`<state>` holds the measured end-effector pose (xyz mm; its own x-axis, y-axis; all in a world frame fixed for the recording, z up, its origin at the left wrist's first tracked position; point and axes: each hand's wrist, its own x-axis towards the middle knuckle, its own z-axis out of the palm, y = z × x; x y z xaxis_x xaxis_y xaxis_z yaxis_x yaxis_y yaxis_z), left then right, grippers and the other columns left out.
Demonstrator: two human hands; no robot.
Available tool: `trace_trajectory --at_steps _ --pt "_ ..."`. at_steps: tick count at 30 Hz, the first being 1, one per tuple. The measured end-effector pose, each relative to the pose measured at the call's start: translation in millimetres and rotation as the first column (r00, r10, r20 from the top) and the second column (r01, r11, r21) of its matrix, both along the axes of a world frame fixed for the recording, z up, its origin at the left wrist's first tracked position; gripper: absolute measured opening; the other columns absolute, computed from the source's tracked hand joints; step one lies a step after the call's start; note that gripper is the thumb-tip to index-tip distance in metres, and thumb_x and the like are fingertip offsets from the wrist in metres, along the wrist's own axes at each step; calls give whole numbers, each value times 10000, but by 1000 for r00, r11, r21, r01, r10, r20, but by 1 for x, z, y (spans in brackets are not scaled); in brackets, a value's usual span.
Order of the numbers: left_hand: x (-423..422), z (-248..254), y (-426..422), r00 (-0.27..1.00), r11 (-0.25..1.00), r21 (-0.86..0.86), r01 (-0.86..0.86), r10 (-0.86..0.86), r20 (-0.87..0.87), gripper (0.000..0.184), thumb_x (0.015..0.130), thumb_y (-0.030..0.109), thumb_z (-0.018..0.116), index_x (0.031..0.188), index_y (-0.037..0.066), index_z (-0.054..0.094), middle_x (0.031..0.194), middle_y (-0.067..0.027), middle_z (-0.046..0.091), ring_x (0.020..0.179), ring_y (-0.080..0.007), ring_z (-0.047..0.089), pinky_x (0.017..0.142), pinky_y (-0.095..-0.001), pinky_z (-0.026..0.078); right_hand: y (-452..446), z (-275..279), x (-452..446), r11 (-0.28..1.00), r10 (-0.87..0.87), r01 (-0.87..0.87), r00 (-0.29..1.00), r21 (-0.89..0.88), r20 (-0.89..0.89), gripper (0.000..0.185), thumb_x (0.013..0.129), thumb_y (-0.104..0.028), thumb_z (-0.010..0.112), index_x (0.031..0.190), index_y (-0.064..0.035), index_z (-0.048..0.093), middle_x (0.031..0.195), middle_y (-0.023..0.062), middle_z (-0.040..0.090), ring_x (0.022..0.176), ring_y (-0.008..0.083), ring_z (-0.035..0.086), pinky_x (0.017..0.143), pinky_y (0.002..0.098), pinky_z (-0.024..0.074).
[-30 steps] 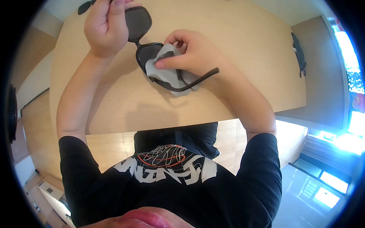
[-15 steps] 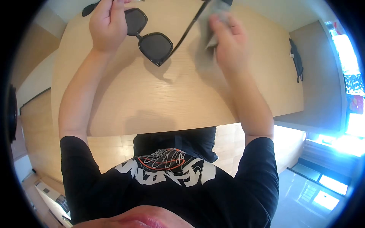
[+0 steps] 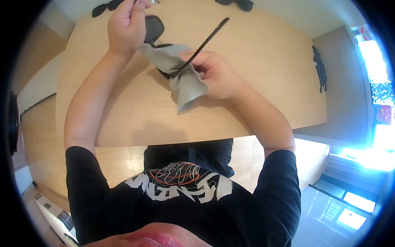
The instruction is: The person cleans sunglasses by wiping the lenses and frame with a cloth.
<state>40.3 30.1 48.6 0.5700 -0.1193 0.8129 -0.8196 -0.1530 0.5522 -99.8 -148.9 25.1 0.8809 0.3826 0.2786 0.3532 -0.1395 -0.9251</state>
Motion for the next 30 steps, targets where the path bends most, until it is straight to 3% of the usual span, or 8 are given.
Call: trace_trajectory --at_steps 7,9,10,11,13,16,21,30 --pt "26 -21 3 830 934 -235 268 -348 -435 205 966 202 538 971 17 627 793 -85 651 727 -229 630 688 -296 499 -2 12 -5 964 -262 259 965 65 29 160 815 -5 684 970 -4 647 912 34 649 771 106 593 677 260 489" --pt "41 -32 7 938 965 43 258 -240 -249 262 982 228 517 1088 -4 576 960 -127 640 881 -234 638 804 -340 513 -11 10 -3 950 -287 287 958 120 -18 121 827 8 661 946 -1 642 895 50 651 740 113 600 643 259 492" --pt "40 -37 5 872 928 -19 373 -357 -335 292 975 242 530 1131 -3 559 1011 -129 636 932 -231 633 839 -347 507 -13 11 -2 937 -320 318 947 144 -14 108 834 11 649 941 -1 641 887 53 652 731 119 603 630 259 493" --pt "39 -41 3 786 881 -92 465 -458 -414 330 968 256 542 1174 -2 542 1062 -131 632 984 -227 628 874 -355 501 -13 12 -2 922 -353 350 936 169 -12 97 840 14 637 936 -1 640 880 55 653 722 124 607 617 259 493" --pt "9 -45 -1 62 504 -693 515 -829 -556 409 924 286 613 1227 25 528 1101 -97 630 1035 -205 599 896 -341 462 -15 13 0 897 -371 362 929 253 -12 99 851 17 622 947 0 639 895 59 658 740 133 615 629 261 500" --pt "-35 -31 -11 -126 323 -688 650 -847 -516 491 883 301 663 1266 42 499 1172 -67 607 1088 -207 567 925 -364 444 -16 9 4 868 -352 320 936 380 15 136 860 13 617 994 3 637 960 62 664 828 139 622 709 273 512" --pt "-36 -37 -13 -121 337 -751 568 -868 -481 435 864 155 663 1255 28 520 1119 -76 609 1025 -187 571 905 -334 449 -10 8 -5 846 -293 282 955 452 -46 201 870 3 617 1071 2 622 1063 71 654 967 140 605 839 297 496" --pt "-34 -30 -11 -73 341 -709 618 -872 -483 409 883 139 651 1238 -31 541 1179 -94 608 1099 -187 557 977 -354 424 -14 12 -2 832 -413 396 910 389 -44 243 836 56 598 1074 10 585 929 98 644 769 181 625 608 304 515"
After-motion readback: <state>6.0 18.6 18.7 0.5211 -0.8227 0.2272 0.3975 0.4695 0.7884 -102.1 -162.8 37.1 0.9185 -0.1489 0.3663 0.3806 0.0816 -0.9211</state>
